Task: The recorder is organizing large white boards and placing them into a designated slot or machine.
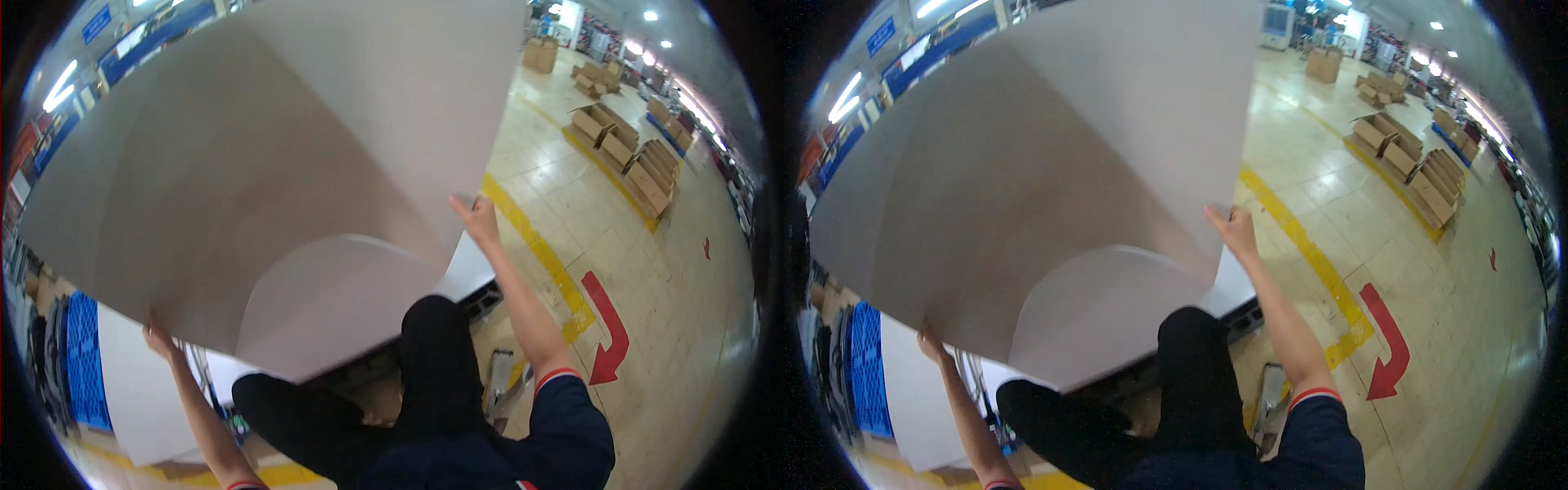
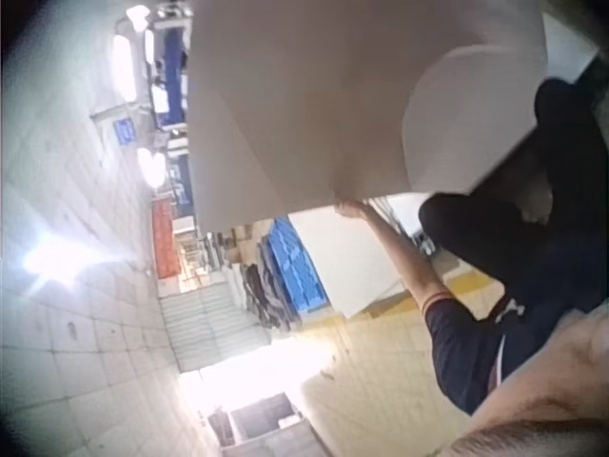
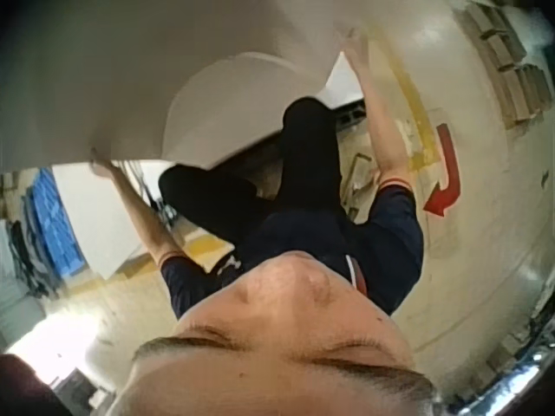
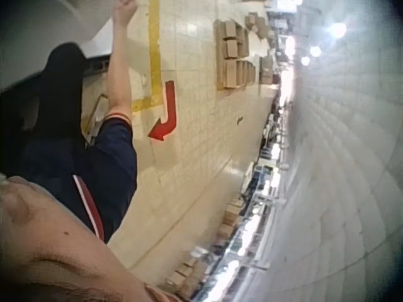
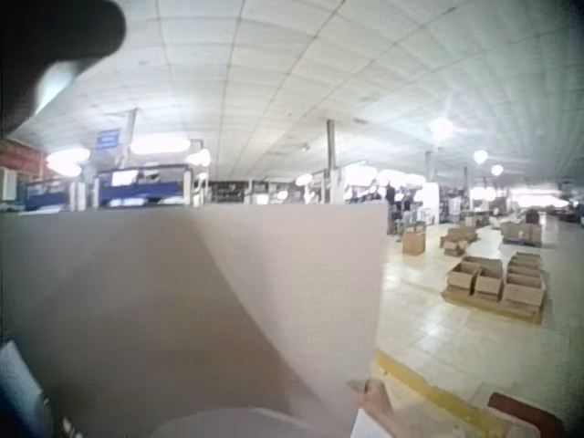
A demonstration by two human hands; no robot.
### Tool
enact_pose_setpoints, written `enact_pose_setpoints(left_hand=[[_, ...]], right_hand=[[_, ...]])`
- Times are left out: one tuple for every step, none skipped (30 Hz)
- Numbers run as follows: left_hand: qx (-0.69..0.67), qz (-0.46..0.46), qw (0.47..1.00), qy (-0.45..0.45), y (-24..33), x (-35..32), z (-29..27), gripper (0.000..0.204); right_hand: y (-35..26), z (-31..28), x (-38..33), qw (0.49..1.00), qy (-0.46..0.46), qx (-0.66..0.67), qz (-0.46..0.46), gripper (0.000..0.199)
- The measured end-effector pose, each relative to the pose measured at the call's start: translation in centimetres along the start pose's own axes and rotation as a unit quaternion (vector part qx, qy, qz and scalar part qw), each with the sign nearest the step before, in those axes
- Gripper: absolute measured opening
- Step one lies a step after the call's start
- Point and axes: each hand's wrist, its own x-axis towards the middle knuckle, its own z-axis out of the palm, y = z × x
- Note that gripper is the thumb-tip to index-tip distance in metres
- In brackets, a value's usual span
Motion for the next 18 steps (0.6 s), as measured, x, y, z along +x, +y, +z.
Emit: enact_pose_setpoints(left_hand=[[-0.046, 0.010, 0.999, -0.004, -1.2, 1.3, -1.4, 0.038], [-0.014, 0.092, 0.994, -0.055, -0.7, 0.7, 0.6, 0.042], [-0.029, 0.098, 0.995, -0.019, -1.0, 0.2, 2.4, 0.050], [-0.095, 0.069, 0.989, -0.087, -0.7, -0.5, 1.5, 0.063], [-0.011, 0.086, 0.994, -0.069, 1.4, -2.6, 1.5, 0.061], [-0.010, 0.057, 0.997, -0.059, 1.6, -2.2, 1.7, 0.065], [-0.039, 0.047, 0.995, -0.082, 0.3, -0.7, 1.4, 0.064], [-0.066, 0.031, 0.993, -0.095, 0.1, -0.6, 0.7, 0.064], [-0.060, 0.010, 0.993, -0.099, -1.3, 1.2, -1.0, 0.059], [0.077, 0.143, 0.985, -0.064, -3.6, 3.8, -2.5, 0.055], [0.079, 0.197, 0.977, -0.034, -5.0, 6.1, -3.7, 0.053], [0.094, 0.147, 0.984, -0.045, -4.6, 3.6, -0.9, 0.052], [0.085, 0.063, 0.994, -0.042, -3.3, 1.6, 0.7, 0.054], [0.105, 0.087, 0.990, -0.017, -2.1, -0.2, 1.9, 0.057], [0.093, 0.064, 0.994, 0.004, -0.4, -2.0, 2.8, 0.061], [0.052, 0.053, 0.997, -0.003, 0.0, -2.0, 2.2, 0.061], [0.069, 0.111, 0.991, 0.026, -0.1, -1.5, 1.7, 0.058], [0.099, 0.161, 0.980, 0.062, -0.3, -1.1, 0.9, 0.054]], right_hand=[[-3.4, 0.7, -0.7, 0.999, -0.009, 0.015, -0.028, 0.031], [0.2, -0.9, 1.2, 1.000, 0.002, -0.004, -0.013, 0.032], [4.0, -1.8, 2.3, 1.000, 0.007, -0.016, 0.003, 0.032], [1.5, -0.4, 1.4, 0.999, 0.006, 0.051, -0.002, 0.034], [-1.9, -0.1, 0.4, 0.994, 0.013, 0.110, -0.006, 0.036], [0.1, -0.5, 0.5, 0.998, 0.020, 0.028, -0.044, 0.037], [2.5, -0.9, 1.1, 0.995, 0.025, -0.049, -0.085, 0.038], [1.1, -0.7, 1.1, 0.999, 0.008, -0.042, -0.008, 0.043], [-0.8, -0.2, 0.9, 0.997, -0.015, -0.030, 0.065, 0.048], [0.0, 0.7, 1.2, 0.999, 0.018, 0.035, -0.001, 0.053], [1.2, 2.1, 1.3, 0.992, 0.050, 0.105, -0.057, 0.059], [2.1, 1.4, 0.8, 0.995, 0.079, 0.040, -0.052, 0.061], [2.1, 0.5, 0.7, 0.993, 0.107, -0.013, -0.052, 0.064], [2.2, -0.4, 0.7, 0.992, 0.117, 0.019, -0.040, 0.064], [2.5, -1.3, 0.9, 0.990, 0.128, 0.049, -0.025, 0.063], [2.4, -1.4, 1.4, 0.990, 0.124, 0.064, -0.010, 0.063], [2.5, -1.2, 2.0, 0.990, 0.122, 0.076, 0.006, 0.064], [2.9, -0.2, 2.2, 0.991, 0.109, 0.083, 0.005, 0.064]])
